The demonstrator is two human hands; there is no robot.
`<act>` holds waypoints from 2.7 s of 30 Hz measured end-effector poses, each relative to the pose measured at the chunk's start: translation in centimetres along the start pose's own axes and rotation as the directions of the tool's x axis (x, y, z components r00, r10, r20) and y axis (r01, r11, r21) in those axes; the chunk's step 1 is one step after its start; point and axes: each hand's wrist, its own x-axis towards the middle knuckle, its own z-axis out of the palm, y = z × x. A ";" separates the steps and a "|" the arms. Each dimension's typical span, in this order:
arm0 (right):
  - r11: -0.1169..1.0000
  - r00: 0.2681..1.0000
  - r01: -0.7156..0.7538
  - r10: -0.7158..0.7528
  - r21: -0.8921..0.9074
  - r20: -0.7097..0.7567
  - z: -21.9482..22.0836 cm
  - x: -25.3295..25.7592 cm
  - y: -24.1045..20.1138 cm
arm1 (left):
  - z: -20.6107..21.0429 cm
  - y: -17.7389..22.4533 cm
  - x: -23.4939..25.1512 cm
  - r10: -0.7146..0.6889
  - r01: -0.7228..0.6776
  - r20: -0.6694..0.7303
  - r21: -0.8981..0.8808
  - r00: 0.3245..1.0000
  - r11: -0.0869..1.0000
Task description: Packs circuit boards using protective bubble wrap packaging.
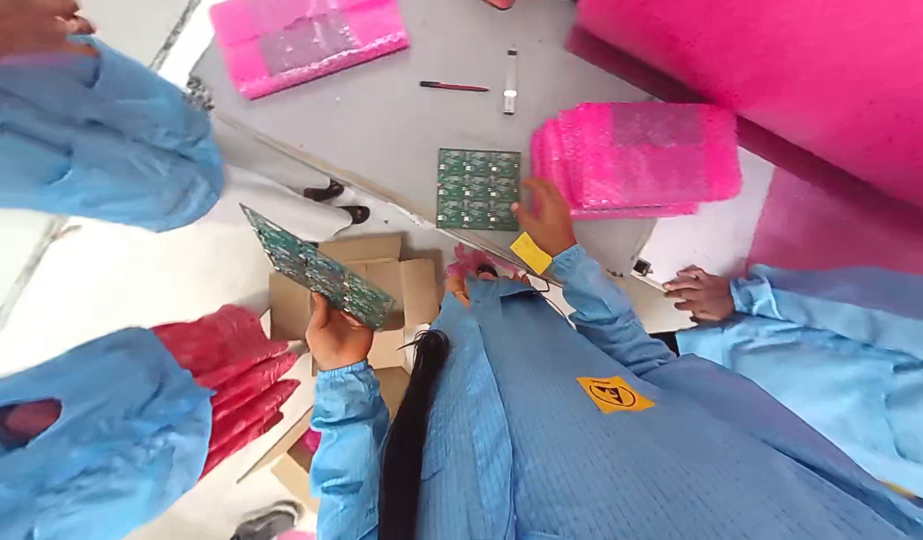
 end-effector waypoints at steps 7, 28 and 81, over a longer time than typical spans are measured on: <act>0.716 0.482 0.013 0.607 0.698 -0.632 -10.3 -2.2 4.6 | 5.9 -2.6 1.1 -0.193 0.175 0.159 0.120 0.968 0.977; 0.204 0.224 -0.310 0.965 0.928 -0.138 -15.0 2.5 2.4 | 11.9 -10.0 0.3 -0.306 0.260 0.197 0.228 0.931 0.938; 0.874 0.916 -0.325 0.196 0.360 0.351 -9.2 18.8 -5.1 | 3.7 -1.0 -2.6 0.026 -0.017 -0.155 0.059 0.988 0.998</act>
